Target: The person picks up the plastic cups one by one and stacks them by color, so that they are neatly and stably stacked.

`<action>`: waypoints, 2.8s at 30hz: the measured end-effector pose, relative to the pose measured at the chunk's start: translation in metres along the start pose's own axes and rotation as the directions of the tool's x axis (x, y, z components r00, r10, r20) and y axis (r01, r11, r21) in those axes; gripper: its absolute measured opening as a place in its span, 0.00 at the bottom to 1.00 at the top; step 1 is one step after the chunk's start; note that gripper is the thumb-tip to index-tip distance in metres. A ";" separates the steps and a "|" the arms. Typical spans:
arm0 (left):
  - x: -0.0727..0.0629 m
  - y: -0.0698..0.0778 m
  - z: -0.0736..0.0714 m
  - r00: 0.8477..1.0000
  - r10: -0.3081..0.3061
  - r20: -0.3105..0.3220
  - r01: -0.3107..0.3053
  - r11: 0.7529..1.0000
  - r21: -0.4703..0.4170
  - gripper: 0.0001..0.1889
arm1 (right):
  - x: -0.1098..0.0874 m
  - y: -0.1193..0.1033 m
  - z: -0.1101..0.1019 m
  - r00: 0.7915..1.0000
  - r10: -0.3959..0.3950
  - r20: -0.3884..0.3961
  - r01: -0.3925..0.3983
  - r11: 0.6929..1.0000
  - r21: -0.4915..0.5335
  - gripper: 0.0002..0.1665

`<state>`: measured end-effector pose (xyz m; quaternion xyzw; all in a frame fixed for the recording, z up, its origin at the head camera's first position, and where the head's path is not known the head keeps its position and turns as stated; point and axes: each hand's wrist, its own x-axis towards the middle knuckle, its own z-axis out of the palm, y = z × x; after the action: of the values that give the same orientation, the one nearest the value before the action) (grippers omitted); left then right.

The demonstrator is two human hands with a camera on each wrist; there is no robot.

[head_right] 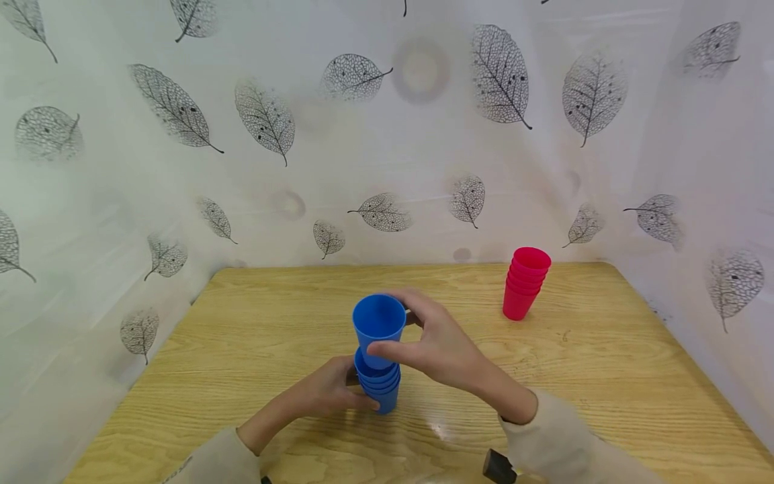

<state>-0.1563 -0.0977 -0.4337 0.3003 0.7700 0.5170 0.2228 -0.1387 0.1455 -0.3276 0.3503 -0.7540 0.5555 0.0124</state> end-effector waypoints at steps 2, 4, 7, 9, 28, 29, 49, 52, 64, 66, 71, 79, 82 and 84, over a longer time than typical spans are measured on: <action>0.000 0.000 0.000 1.000 0.001 -0.001 -0.001 1.000 0.002 0.34 | 0.000 0.002 0.002 1.000 -0.005 0.005 0.005 1.000 0.006 0.33; 0.000 0.001 0.000 1.000 0.000 0.000 0.000 1.000 0.003 0.33 | 0.000 0.004 0.003 1.000 -0.012 0.010 0.011 1.000 0.015 0.33; 0.000 0.001 0.000 1.000 0.001 -0.004 -0.001 1.000 0.006 0.33 | 0.000 0.008 0.006 1.000 -0.022 0.014 0.022 0.999 0.024 0.34; -0.001 0.001 0.000 1.000 0.005 -0.006 -0.005 1.000 0.007 0.32 | 0.000 0.011 0.007 1.000 -0.021 0.014 0.021 1.000 0.019 0.35; -0.003 0.001 0.003 0.999 0.017 -0.029 -0.017 1.000 -0.021 0.34 | -0.007 0.020 0.008 0.999 0.043 0.026 -0.042 0.999 -0.006 0.37; -0.003 0.001 0.004 0.999 0.018 -0.035 -0.019 1.000 -0.019 0.34 | -0.007 0.020 0.008 0.999 0.044 0.028 -0.044 0.999 -0.005 0.37; -0.006 0.001 0.009 0.997 0.029 -0.079 -0.029 1.000 0.001 0.35 | -0.013 0.026 0.007 0.998 0.061 0.025 -0.060 0.998 -0.037 0.38; -0.006 0.001 0.010 0.996 0.032 -0.080 -0.033 0.999 -0.006 0.36 | -0.014 0.026 0.007 0.998 0.062 0.025 -0.061 0.997 -0.041 0.38; -0.009 0.006 0.012 0.993 0.027 -0.119 -0.026 1.000 0.011 0.36 | -0.015 0.027 0.005 0.999 -0.037 0.003 0.037 0.999 -0.026 0.33; -0.010 0.006 0.013 0.992 0.028 -0.127 -0.026 1.000 0.015 0.36 | -0.016 0.028 0.004 0.999 -0.034 0.005 0.035 0.999 -0.023 0.32; -0.011 0.006 0.014 0.990 0.031 -0.136 -0.030 1.000 0.008 0.35 | -0.022 0.033 0.000 1.000 -0.031 -0.006 0.030 0.998 -0.055 0.30; -0.010 0.006 0.012 0.981 0.011 -0.196 -0.004 0.999 0.039 0.34 | -0.034 0.045 -0.011 0.998 0.049 -0.038 -0.053 0.990 -0.128 0.31; -0.010 0.005 0.010 0.975 0.005 -0.223 0.004 0.999 0.039 0.34 | -0.040 0.051 -0.016 0.996 0.067 -0.054 -0.075 0.984 -0.164 0.31; -0.009 0.003 0.008 0.971 0.007 -0.241 0.003 0.999 0.040 0.34 | -0.043 0.056 -0.019 0.995 0.076 -0.068 -0.087 0.979 -0.183 0.31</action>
<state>-0.1439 -0.0978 -0.4332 0.2405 0.8014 0.5341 0.1212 -0.1433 0.1917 -0.3844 0.2995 -0.8156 0.4929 0.0451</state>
